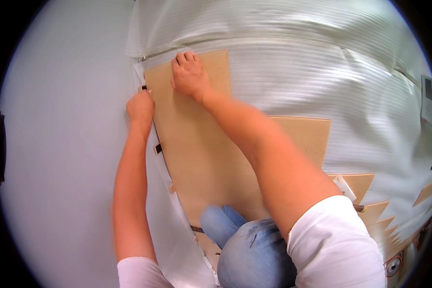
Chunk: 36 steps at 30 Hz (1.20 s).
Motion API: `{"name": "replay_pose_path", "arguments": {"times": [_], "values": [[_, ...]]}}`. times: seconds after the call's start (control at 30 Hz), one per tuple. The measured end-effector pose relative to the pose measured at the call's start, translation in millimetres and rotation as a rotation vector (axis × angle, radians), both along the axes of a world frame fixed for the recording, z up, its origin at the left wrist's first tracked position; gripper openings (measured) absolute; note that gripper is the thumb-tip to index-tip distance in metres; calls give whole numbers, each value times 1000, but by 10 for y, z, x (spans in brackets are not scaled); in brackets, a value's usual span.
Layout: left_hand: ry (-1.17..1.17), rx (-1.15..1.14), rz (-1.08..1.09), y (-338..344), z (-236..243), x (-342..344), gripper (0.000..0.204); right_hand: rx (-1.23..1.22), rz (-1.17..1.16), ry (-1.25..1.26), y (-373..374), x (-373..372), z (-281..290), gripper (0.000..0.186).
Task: The person installs laminate flooring planks on a subfloor covered with a white underlayment. They position the planks, use a tapping block and hammer to secure them, and occasionally use a small block of wood to assist with alignment.
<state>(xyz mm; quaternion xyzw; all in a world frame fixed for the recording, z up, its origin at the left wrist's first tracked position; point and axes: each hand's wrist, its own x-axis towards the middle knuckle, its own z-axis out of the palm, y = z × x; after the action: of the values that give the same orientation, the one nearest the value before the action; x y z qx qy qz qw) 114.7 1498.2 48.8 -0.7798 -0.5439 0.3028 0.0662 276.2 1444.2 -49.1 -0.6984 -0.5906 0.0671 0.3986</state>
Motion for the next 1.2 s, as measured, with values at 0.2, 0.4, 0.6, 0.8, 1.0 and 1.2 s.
{"name": "replay_pose_path", "arguments": {"times": [0.2,0.4,0.6,0.8,1.0,1.2], "values": [[-732,150,-114,-1746,-735,-396,57,-56,27,62,10,-10,62,38],[-950,234,-53,-2011,-989,-451,50,-96,258,942,-192,521,33,38],[-1065,348,-112,-1898,-1104,-655,46,-527,429,254,-2593,1821,821,39],[-1037,340,-148,-1919,-950,-480,44,-826,15,-151,-5724,2465,1481,65],[-853,403,-219,-2279,-944,-432,59,-930,18,-112,-6818,1963,1352,64],[-762,192,-120,-3538,-857,-283,73,-860,-66,-217,-6936,1970,1009,56]]}}
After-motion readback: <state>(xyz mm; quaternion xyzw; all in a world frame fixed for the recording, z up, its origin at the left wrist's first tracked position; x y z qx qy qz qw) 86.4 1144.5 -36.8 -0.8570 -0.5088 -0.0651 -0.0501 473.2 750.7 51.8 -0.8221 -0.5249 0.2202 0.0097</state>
